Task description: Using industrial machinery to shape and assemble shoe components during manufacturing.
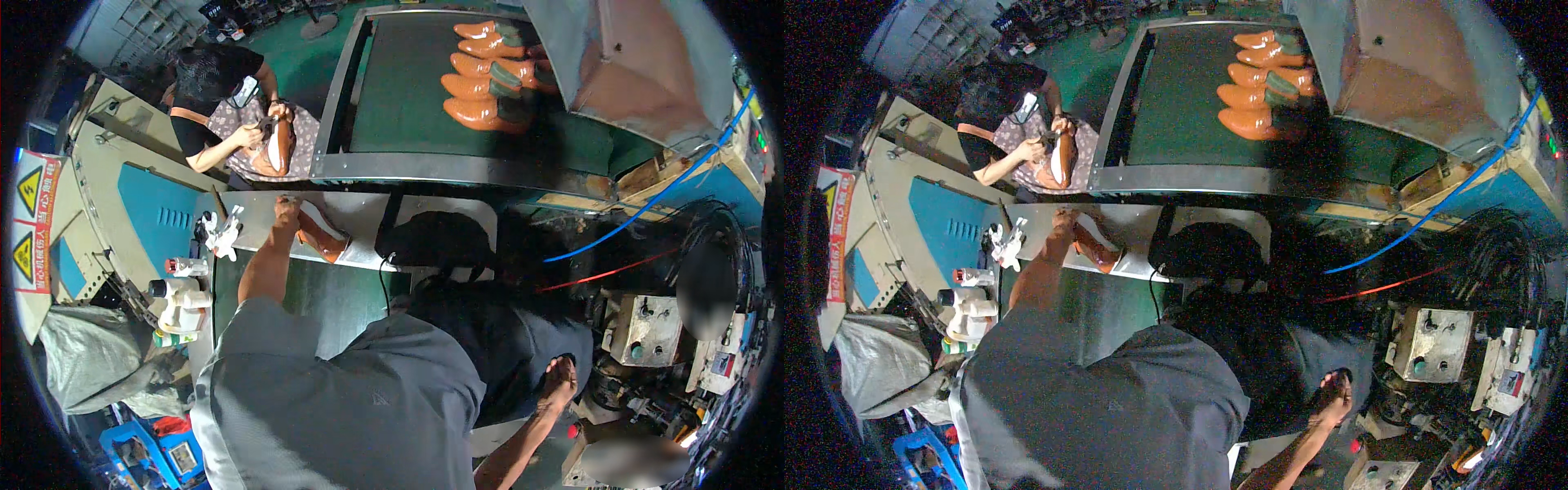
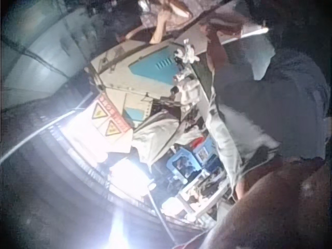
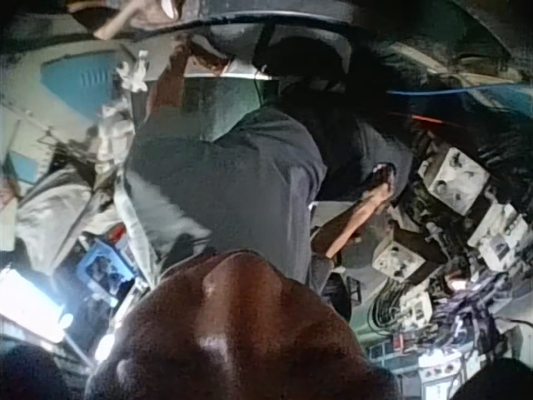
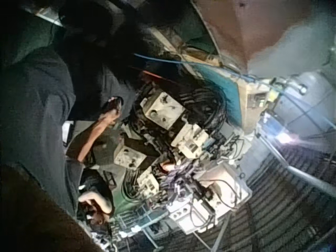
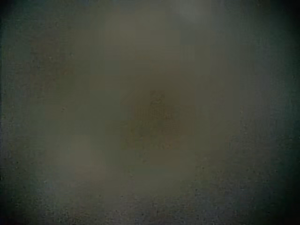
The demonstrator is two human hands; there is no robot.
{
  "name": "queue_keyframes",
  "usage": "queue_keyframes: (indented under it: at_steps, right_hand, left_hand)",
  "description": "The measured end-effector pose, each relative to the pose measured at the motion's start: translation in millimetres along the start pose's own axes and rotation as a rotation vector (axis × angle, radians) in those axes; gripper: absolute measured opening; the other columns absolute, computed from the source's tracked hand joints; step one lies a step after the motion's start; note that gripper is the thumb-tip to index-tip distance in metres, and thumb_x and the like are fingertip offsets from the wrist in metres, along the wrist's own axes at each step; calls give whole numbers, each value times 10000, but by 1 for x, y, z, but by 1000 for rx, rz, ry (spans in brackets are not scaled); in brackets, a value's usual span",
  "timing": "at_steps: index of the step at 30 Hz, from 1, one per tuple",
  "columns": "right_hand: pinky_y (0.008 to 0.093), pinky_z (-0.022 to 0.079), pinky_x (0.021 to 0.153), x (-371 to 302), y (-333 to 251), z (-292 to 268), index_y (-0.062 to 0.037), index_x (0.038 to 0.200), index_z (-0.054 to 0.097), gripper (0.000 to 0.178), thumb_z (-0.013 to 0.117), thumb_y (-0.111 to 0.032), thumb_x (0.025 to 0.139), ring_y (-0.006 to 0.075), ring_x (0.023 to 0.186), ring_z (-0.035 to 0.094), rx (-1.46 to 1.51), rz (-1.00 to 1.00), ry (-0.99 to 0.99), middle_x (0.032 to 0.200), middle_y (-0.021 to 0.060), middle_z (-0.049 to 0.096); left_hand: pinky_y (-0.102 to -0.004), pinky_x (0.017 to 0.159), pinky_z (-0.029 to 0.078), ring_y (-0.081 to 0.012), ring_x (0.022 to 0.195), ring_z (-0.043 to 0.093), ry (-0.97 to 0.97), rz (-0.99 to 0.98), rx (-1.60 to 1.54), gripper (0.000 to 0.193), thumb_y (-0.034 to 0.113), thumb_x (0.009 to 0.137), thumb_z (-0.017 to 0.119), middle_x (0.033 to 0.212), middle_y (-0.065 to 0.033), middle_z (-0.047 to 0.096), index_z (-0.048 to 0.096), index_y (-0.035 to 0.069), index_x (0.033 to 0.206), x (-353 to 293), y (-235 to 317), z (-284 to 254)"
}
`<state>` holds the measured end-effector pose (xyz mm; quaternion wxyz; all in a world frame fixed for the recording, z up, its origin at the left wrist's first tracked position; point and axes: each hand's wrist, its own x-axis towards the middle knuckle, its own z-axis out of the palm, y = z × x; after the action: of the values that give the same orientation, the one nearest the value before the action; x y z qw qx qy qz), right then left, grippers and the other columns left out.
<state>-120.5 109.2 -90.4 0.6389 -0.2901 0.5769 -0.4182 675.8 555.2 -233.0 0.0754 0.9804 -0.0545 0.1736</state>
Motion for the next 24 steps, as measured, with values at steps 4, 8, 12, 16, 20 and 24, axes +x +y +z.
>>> queue_keyframes:
  at_steps: [4,8,12,16,20,24]
  right_hand:
    - [347,587,736,0,-7,11,44,1219,708,216,678,-97,1058,258,882,719,5,-57,-141,1051,143,754]
    - [371,654,845,-57,-32,87,65,1321,668,368,682,-207,1075,266,941,784,-102,-36,-230,1139,197,782]
    - [443,634,1009,-103,-41,198,93,1447,579,469,627,-208,1091,349,1101,775,-93,15,-650,1273,282,740]
    - [563,393,1251,-91,-35,267,-41,1711,217,662,493,-315,1176,448,1468,525,470,97,-821,1603,306,501]
    - [515,473,1187,-50,-79,249,-168,1675,293,709,680,-272,1091,287,1367,591,887,-259,-351,1515,108,566]
    - [393,548,1106,-70,-103,150,-105,1700,271,804,700,-34,1023,218,1318,618,587,-340,36,1506,106,586]
  left_hand:
    - [-430,879,601,-269,1017,708,-296,-433,-1139,599,51,847,858,1165,-123,705,589,31,1382,-10,77,-51]
    - [-414,1002,547,-260,1163,637,-324,22,-1207,706,11,859,857,1248,-122,647,469,12,1450,-18,287,-245]
    - [-410,1051,546,-220,1182,666,-475,19,-1830,593,4,892,849,1283,-90,684,550,38,1404,-50,417,-315]
    - [-429,1040,577,-254,1203,678,-1055,104,-2132,486,54,964,711,1284,-100,679,548,77,1421,-148,514,-374]
    - [-457,1030,588,-318,1222,670,-1747,-47,-1924,520,126,973,698,1317,-109,671,550,114,1471,-267,532,-369]
    - [-390,1071,541,-264,1255,657,-2132,437,-1208,505,127,999,676,1360,-72,661,556,20,1477,-326,541,-311]
